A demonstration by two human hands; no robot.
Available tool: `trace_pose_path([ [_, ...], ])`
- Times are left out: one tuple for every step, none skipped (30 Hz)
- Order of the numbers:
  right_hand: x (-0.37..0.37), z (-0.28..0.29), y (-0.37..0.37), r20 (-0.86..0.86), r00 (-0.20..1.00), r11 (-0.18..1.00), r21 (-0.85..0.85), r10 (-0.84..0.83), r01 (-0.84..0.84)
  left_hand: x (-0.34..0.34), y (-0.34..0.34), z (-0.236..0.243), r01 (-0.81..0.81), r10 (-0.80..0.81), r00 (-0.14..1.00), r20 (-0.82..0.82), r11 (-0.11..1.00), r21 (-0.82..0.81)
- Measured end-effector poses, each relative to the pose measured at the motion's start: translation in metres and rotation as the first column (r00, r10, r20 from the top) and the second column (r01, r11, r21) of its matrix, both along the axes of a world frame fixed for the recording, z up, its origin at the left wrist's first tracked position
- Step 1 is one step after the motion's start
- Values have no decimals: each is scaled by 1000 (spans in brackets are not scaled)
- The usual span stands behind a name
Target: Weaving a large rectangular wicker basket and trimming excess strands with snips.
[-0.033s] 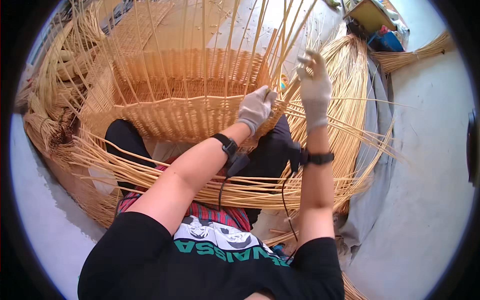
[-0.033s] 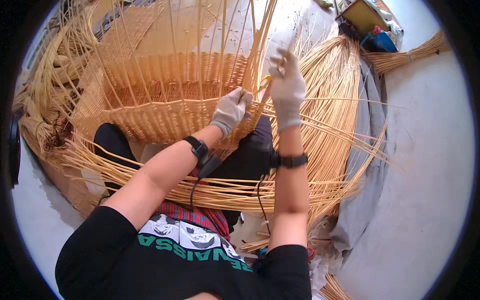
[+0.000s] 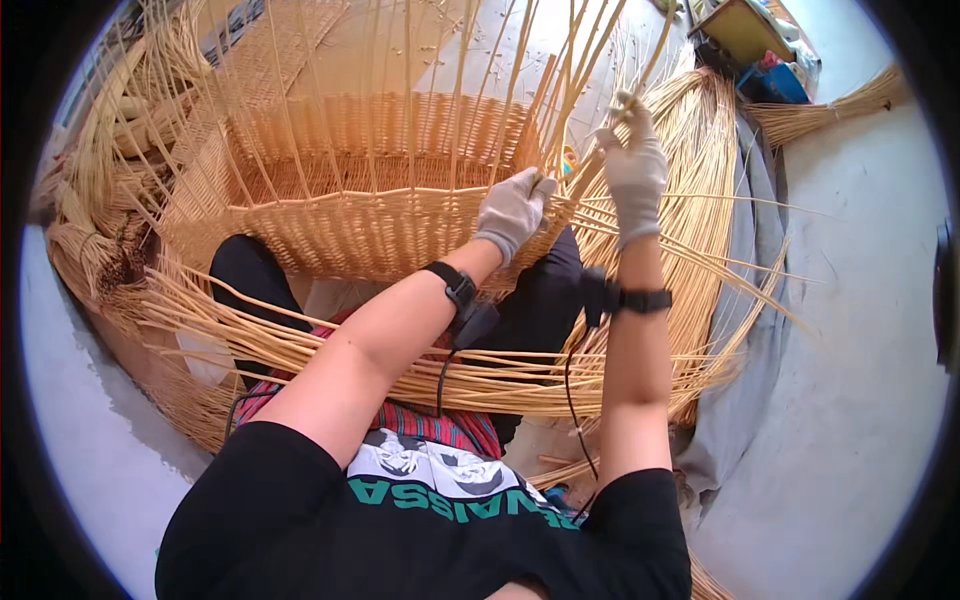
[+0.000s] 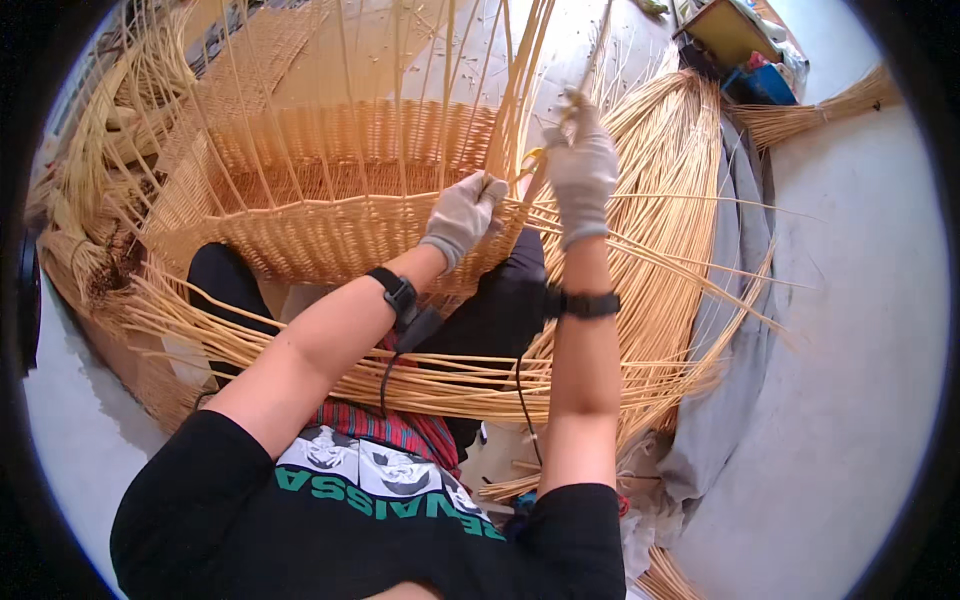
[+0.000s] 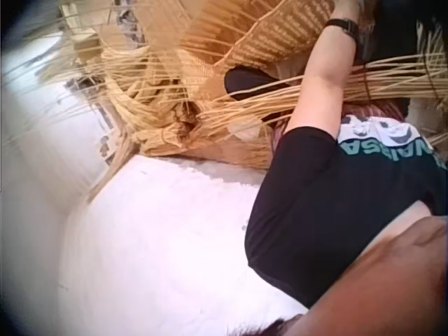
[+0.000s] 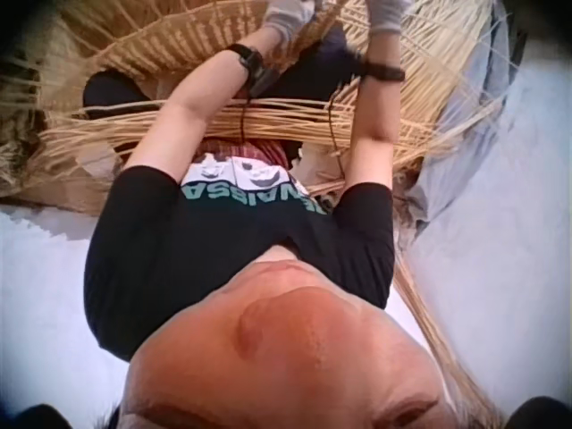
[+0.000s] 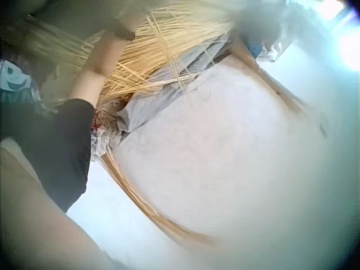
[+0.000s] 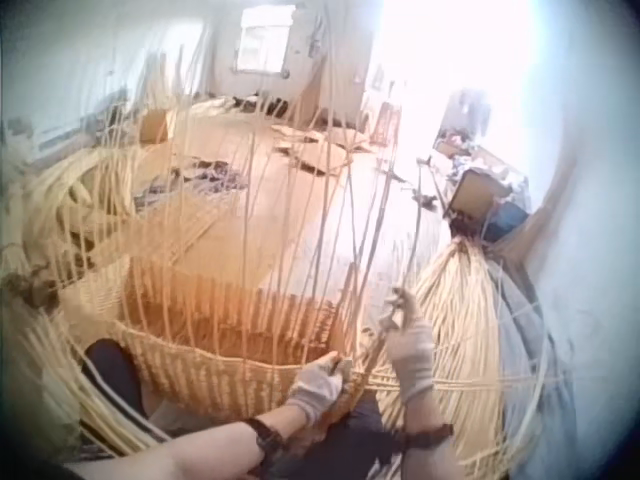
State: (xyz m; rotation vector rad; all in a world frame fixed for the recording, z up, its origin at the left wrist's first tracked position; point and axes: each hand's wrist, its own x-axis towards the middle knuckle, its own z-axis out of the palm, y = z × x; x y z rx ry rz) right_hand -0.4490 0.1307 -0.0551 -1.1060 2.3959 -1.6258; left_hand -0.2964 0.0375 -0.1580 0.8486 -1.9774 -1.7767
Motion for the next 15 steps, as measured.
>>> trace_pose_path([
  [-4,9,2,-488,869,983,96,-88,154,-1,-2,-3,15,-16,1000,26,998,57],
  [-1,11,3,-593,770,866,233,-234,443,-4,-3,-3,19,-16,999,-32,996,89],
  [2,12,8,-559,787,772,368,-262,518,-6,-4,-3,15,-15,999,34,1000,16],
  [10,9,20,-479,799,575,560,-362,597,-7,-7,1,80,-79,997,-19,995,58],
  [20,1,26,-604,767,757,392,-216,522,-4,-6,6,107,-99,991,-94,990,87],
  [35,-11,36,-698,703,861,269,-135,432,5,-11,12,141,-121,979,-163,984,113],
  [43,-23,40,-786,611,933,145,-93,329,16,-12,19,81,-72,954,-292,997,19],
  [51,-38,38,-555,827,975,122,-90,188,32,-15,25,97,-95,936,-340,995,-10],
  [54,-48,42,-537,831,933,203,-148,297,59,-27,30,152,-141,936,-323,988,10],
  [59,-59,39,-535,826,889,269,-181,369,92,-39,33,210,-190,934,-303,977,33],
  [55,-64,36,-617,770,944,133,-161,304,128,-58,39,174,-228,957,-181,946,-273],
  [50,-66,30,-617,769,912,200,-166,358,165,-82,42,132,-221,971,-87,806,-577],
  [44,-67,22,-637,752,885,240,-167,400,200,-104,45,67,-75,997,24,668,-741],
  [35,-62,15,-686,708,877,225,-167,425,232,-127,47,-2,115,992,60,473,-881],
  [27,-57,6,-730,661,899,157,-173,409,262,-142,46,4,334,932,142,382,-924],
])
